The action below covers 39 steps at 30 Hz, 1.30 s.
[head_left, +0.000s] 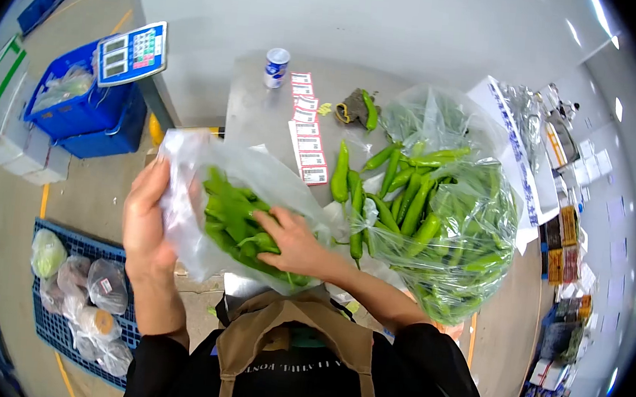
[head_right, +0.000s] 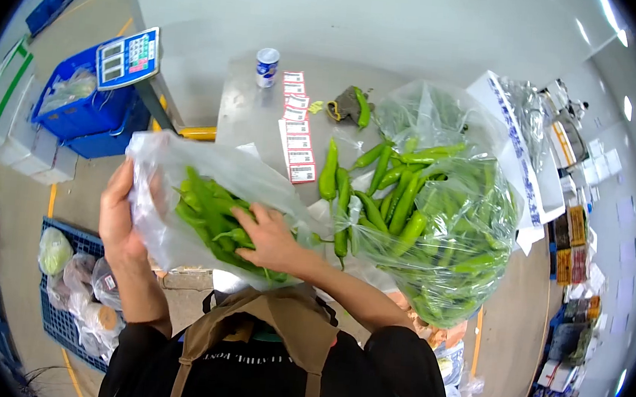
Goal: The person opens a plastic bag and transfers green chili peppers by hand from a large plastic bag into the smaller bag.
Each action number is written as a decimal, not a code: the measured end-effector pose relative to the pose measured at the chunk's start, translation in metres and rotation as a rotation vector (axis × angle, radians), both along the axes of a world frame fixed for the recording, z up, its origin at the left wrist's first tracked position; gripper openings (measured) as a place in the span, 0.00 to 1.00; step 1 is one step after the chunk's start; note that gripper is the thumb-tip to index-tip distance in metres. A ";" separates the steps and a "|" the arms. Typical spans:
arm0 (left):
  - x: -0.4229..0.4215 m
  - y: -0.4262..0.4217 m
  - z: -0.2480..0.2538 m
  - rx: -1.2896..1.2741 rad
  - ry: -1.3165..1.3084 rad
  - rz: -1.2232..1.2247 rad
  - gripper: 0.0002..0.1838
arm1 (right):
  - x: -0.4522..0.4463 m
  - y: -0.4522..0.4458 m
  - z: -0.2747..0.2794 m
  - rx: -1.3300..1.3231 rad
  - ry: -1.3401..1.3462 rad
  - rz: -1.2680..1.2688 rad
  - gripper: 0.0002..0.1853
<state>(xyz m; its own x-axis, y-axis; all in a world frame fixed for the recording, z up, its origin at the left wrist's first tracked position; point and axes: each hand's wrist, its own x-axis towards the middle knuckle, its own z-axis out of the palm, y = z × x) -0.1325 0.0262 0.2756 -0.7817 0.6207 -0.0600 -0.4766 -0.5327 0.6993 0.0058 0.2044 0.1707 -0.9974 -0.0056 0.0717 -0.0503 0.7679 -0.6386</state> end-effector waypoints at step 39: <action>0.019 0.010 -0.008 0.062 -0.101 -0.076 0.21 | 0.036 0.221 -0.002 -0.489 0.242 -0.936 0.14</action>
<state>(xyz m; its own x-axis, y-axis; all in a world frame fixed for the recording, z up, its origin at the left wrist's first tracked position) -0.1139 0.0357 0.2671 -0.7243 0.6827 -0.0962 -0.5836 -0.5328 0.6128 0.0417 0.4253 0.1682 -0.5499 0.8334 0.0548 0.2575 0.2316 -0.9381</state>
